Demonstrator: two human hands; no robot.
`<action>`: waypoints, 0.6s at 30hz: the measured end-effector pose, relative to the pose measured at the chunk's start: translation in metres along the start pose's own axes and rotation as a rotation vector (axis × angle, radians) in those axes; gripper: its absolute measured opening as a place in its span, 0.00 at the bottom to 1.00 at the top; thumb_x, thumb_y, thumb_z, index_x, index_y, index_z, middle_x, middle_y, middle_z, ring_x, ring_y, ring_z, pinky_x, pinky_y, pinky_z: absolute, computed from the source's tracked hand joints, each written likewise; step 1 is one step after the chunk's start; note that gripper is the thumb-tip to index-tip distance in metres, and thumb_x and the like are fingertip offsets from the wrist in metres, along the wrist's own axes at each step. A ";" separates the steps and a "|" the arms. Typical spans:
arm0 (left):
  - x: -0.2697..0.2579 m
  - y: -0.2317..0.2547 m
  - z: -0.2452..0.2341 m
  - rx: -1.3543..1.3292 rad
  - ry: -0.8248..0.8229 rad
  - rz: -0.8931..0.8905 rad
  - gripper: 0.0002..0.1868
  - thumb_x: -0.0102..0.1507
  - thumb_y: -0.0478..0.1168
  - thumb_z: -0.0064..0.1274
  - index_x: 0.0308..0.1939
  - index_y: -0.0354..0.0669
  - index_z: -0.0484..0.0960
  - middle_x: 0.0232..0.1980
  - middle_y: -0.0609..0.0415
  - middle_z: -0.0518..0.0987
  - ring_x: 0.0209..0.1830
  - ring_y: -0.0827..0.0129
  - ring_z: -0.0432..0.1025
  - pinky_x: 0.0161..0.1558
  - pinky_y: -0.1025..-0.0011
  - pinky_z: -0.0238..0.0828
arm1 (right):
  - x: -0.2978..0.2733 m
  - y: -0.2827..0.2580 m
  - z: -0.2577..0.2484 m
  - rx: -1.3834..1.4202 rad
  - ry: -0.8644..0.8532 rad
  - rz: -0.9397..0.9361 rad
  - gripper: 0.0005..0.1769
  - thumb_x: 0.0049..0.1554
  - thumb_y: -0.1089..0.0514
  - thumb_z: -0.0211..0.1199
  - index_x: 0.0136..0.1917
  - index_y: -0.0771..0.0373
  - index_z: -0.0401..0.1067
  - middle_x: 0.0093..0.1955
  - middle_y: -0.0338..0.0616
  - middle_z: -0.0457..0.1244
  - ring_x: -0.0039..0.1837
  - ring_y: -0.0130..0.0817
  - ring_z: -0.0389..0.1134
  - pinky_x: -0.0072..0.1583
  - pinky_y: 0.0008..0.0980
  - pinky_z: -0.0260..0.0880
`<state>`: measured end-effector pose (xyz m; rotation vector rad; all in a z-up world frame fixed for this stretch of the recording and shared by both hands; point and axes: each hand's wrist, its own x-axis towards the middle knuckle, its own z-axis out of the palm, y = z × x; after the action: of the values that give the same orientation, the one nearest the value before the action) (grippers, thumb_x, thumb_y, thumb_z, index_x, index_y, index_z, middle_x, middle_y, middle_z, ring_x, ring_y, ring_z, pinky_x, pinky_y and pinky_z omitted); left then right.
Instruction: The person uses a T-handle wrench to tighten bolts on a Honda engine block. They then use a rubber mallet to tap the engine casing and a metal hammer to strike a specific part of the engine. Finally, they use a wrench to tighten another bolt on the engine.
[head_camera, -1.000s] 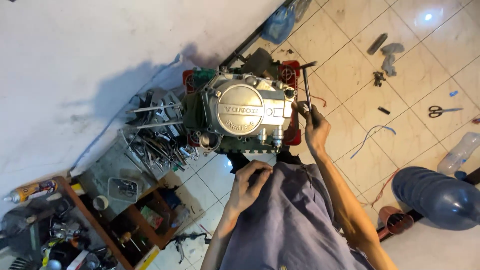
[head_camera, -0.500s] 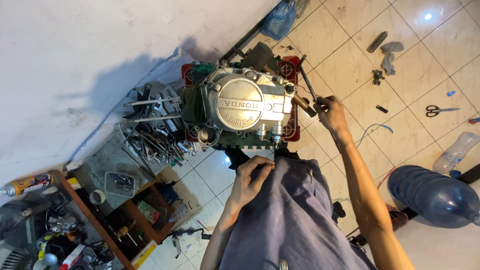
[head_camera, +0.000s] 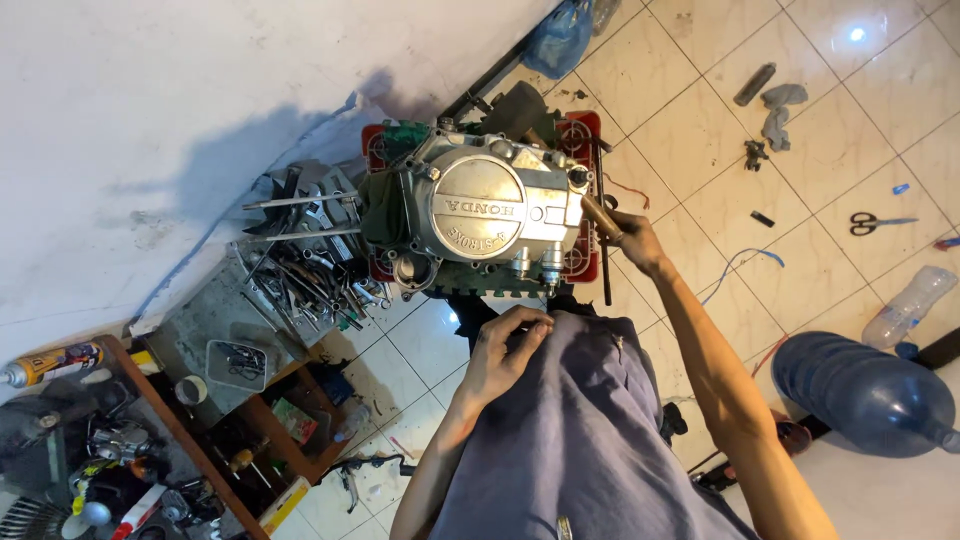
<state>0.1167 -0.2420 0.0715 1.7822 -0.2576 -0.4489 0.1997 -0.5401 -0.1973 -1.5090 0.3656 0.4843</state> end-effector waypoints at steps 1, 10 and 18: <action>0.000 0.001 0.001 -0.003 -0.003 -0.002 0.08 0.69 0.37 0.53 0.47 0.35 0.82 0.44 0.50 0.85 0.44 0.66 0.82 0.46 0.72 0.78 | 0.002 0.012 0.000 -0.001 0.003 0.004 0.25 0.60 0.68 0.56 0.71 0.66 0.66 0.64 0.47 0.66 0.61 0.33 0.71 0.58 0.33 0.73; 0.000 0.008 -0.007 -0.001 0.024 -0.036 0.08 0.69 0.37 0.52 0.47 0.35 0.82 0.43 0.50 0.85 0.44 0.67 0.82 0.45 0.72 0.78 | 0.001 0.070 -0.014 0.120 0.079 0.042 0.26 0.63 0.66 0.65 0.74 0.70 0.71 0.58 0.49 0.69 0.56 0.32 0.64 0.59 0.34 0.67; -0.005 -0.010 -0.032 -0.029 0.183 0.073 0.06 0.70 0.35 0.52 0.43 0.34 0.81 0.41 0.52 0.83 0.41 0.71 0.78 0.46 0.74 0.73 | -0.009 0.032 -0.029 0.211 0.358 0.026 0.21 0.63 0.58 0.60 0.68 0.65 0.73 0.62 0.46 0.69 0.61 0.34 0.68 0.60 0.34 0.70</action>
<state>0.1255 -0.2089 0.0689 1.7663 -0.1855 -0.2344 0.1775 -0.5694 -0.2213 -1.3835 0.6949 0.1859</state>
